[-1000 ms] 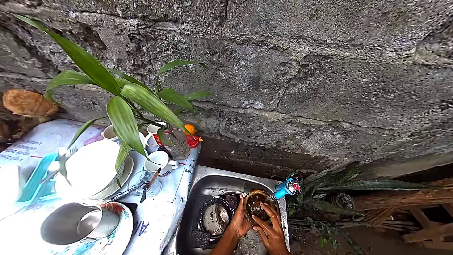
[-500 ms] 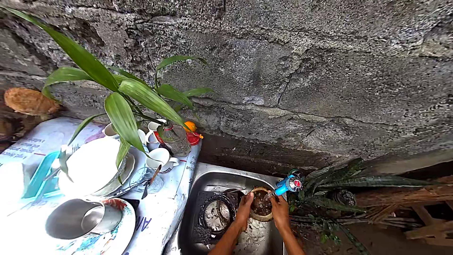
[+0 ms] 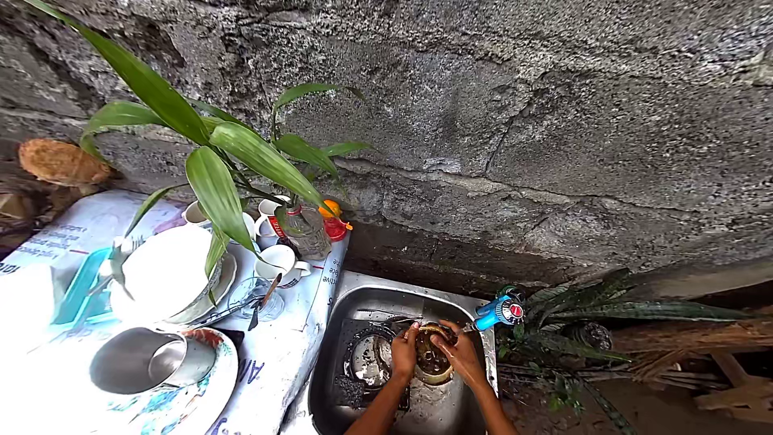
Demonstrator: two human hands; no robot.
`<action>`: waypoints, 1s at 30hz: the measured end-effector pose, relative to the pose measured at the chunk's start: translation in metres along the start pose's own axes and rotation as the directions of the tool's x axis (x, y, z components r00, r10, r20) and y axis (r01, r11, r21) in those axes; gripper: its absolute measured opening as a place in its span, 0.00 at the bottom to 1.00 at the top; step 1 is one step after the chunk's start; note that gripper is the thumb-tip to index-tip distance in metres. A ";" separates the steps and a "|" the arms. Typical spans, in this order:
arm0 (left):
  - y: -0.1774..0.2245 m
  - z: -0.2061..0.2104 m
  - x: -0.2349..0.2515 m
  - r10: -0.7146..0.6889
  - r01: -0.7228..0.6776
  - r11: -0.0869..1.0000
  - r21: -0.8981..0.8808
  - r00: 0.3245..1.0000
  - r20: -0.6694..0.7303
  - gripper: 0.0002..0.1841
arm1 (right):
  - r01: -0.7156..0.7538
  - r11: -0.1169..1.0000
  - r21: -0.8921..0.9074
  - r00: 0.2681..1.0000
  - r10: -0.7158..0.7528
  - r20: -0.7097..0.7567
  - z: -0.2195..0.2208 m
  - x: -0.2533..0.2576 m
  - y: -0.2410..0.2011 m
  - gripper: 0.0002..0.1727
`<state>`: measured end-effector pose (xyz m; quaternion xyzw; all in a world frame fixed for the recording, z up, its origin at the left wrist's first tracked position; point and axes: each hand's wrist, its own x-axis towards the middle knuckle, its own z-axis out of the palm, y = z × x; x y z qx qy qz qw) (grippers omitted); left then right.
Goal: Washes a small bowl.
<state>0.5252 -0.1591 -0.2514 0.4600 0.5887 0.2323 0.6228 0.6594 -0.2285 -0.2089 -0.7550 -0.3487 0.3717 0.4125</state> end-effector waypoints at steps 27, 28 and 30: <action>0.005 0.008 -0.004 0.029 0.002 0.993 -0.115 0.963 0.267 0.29 | -0.151 0.976 0.157 0.873 0.206 -0.443 0.002 0.016 0.018 0.13; 0.006 0.011 -0.008 0.014 0.038 0.980 -0.195 0.966 0.259 0.27 | -0.129 0.967 0.219 0.857 0.220 -0.467 0.002 0.017 0.015 0.13; 0.007 0.017 -0.010 0.029 0.020 0.963 -0.268 0.984 0.177 0.22 | -0.097 0.953 0.286 0.849 0.229 -0.476 0.005 0.014 0.009 0.15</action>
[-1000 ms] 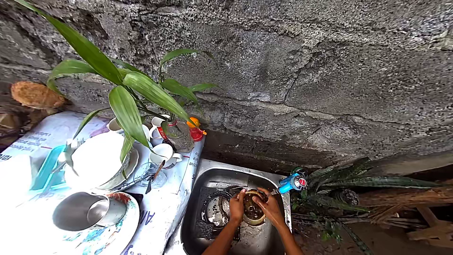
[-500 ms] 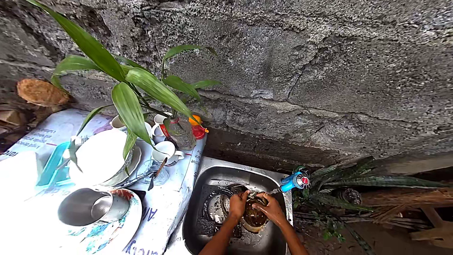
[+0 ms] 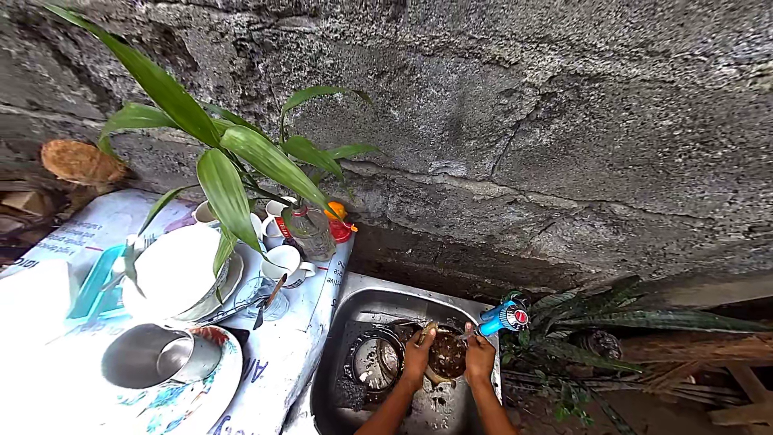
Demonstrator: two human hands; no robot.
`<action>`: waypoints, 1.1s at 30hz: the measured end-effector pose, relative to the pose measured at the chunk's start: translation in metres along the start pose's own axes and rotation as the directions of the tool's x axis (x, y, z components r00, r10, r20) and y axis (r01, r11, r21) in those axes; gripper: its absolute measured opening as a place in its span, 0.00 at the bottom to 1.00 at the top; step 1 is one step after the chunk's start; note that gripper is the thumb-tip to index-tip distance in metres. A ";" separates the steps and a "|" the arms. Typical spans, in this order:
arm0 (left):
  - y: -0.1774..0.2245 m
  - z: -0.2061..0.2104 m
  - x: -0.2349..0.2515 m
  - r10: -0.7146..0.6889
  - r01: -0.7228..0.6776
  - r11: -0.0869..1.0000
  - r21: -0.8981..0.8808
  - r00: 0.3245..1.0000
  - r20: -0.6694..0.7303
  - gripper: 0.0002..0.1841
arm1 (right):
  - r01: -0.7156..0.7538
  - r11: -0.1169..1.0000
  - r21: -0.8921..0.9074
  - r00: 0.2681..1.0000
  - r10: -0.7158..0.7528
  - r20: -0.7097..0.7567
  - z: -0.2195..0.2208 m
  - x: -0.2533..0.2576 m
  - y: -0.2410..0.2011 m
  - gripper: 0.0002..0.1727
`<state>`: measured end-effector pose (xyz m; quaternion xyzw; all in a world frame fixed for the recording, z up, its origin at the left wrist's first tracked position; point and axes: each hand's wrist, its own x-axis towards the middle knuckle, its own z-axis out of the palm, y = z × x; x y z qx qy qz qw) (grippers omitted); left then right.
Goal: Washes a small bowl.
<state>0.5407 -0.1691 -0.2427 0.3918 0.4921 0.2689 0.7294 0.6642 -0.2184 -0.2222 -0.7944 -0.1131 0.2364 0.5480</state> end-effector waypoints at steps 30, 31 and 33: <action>-0.002 -0.014 -0.002 0.055 -0.080 0.992 -0.101 0.973 -0.226 0.16 | 0.136 0.954 -0.266 0.955 -0.055 0.292 -0.006 -0.002 0.001 0.10; 0.002 -0.015 -0.002 0.043 -0.066 0.993 -0.094 0.972 -0.229 0.15 | 0.154 0.934 -0.322 0.954 -0.056 0.294 -0.008 -0.004 0.000 0.10; 0.008 -0.015 0.001 0.047 -0.071 0.993 -0.093 0.971 -0.234 0.15 | 0.168 0.945 -0.281 0.953 -0.082 0.292 -0.009 -0.008 0.001 0.11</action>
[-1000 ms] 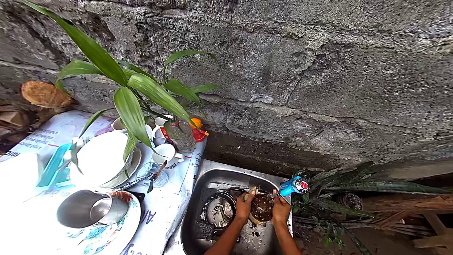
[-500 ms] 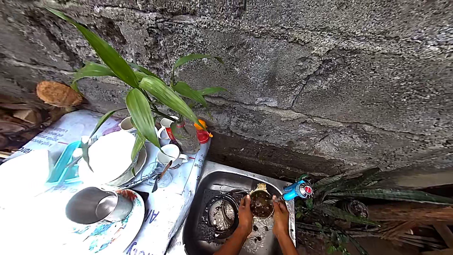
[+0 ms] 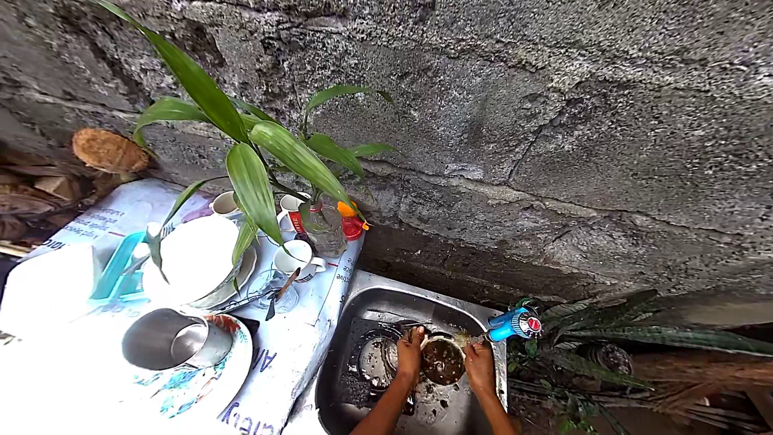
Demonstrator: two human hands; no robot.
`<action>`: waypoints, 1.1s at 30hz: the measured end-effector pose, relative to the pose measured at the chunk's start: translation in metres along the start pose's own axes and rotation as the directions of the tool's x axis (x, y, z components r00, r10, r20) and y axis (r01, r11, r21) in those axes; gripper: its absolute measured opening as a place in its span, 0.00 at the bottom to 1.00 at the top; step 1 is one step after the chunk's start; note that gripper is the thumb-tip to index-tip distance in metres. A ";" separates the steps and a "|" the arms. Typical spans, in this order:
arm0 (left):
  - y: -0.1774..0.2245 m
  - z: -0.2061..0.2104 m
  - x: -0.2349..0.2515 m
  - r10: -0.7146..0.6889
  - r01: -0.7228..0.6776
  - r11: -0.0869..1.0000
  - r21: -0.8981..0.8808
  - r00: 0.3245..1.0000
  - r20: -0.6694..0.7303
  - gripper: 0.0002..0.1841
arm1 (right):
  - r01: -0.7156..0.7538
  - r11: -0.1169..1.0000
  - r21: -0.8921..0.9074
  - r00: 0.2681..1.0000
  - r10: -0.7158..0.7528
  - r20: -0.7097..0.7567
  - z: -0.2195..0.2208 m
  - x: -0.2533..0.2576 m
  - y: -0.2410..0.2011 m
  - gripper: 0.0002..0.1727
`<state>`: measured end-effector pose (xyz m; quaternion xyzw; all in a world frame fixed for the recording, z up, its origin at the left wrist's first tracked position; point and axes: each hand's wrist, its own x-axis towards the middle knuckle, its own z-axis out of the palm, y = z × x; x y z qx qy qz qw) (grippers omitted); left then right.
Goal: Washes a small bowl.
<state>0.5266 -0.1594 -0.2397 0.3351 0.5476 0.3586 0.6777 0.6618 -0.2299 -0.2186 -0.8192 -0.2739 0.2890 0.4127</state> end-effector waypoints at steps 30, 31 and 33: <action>-0.017 0.018 -0.005 -0.092 -0.054 0.908 0.416 0.942 0.322 0.16 | 0.040 0.999 0.029 0.969 -0.046 0.244 -0.007 0.004 0.022 0.22; -0.016 0.017 -0.005 -0.090 -0.088 0.863 0.498 0.943 0.321 0.15 | 0.046 0.999 -0.002 0.953 -0.043 0.299 -0.007 0.004 0.019 0.20; -0.012 0.011 -0.003 -0.109 -0.095 0.803 0.589 0.947 0.302 0.17 | 0.100 0.987 -0.124 0.916 -0.043 0.400 -0.005 0.007 0.009 0.19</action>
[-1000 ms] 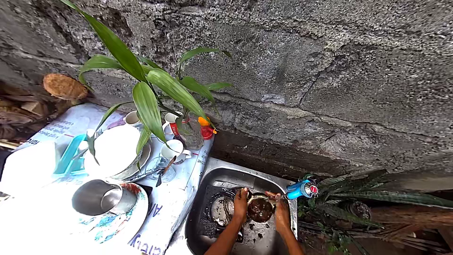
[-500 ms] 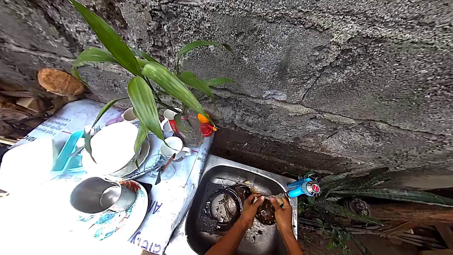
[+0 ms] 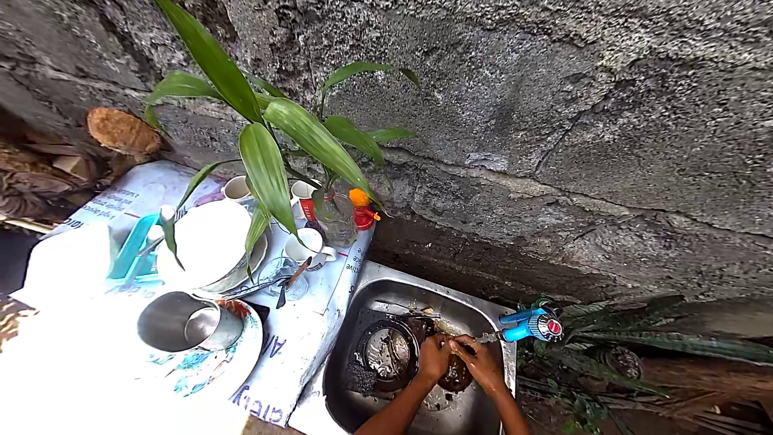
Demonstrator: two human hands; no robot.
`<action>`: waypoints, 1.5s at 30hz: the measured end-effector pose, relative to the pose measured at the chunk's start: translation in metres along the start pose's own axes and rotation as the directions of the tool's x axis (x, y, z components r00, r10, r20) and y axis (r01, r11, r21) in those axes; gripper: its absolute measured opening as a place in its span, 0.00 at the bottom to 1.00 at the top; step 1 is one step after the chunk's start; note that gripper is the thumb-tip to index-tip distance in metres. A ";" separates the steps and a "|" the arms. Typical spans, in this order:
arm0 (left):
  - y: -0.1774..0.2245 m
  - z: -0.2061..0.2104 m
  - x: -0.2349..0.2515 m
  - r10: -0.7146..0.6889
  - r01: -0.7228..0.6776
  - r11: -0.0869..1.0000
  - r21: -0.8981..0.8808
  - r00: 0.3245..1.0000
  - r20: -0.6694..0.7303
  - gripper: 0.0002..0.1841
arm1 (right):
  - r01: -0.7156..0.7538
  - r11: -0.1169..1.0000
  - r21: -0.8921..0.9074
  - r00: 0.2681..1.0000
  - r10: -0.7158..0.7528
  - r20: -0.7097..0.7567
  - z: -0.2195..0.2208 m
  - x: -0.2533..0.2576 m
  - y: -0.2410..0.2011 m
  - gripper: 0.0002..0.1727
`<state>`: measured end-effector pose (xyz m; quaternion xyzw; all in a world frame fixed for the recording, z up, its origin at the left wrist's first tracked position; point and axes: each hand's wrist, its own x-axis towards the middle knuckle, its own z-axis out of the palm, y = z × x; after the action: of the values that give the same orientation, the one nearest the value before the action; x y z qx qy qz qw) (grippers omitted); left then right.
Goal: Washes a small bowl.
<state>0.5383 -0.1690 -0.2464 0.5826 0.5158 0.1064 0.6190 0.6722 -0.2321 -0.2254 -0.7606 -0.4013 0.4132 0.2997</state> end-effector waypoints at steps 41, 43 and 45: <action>-0.015 -0.079 -0.038 0.090 -0.020 0.858 -0.513 0.990 0.112 0.40 | -0.011 0.527 0.850 0.994 0.098 -0.048 0.007 -0.048 -0.129 0.08; -0.011 -0.070 -0.034 0.069 0.006 0.888 -0.461 0.987 0.146 0.43 | -0.130 0.456 0.881 0.976 0.214 0.033 -0.006 -0.062 -0.083 0.10; -0.009 -0.059 -0.027 0.078 -0.024 0.899 -0.436 0.991 0.106 0.36 | -0.213 0.450 0.867 0.970 0.205 0.132 -0.013 -0.076 -0.046 0.16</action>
<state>0.4769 -0.1559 -0.2275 0.4488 0.4252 0.1993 0.7603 0.6418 -0.2762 -0.1535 -0.5427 -0.0389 0.5962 0.5904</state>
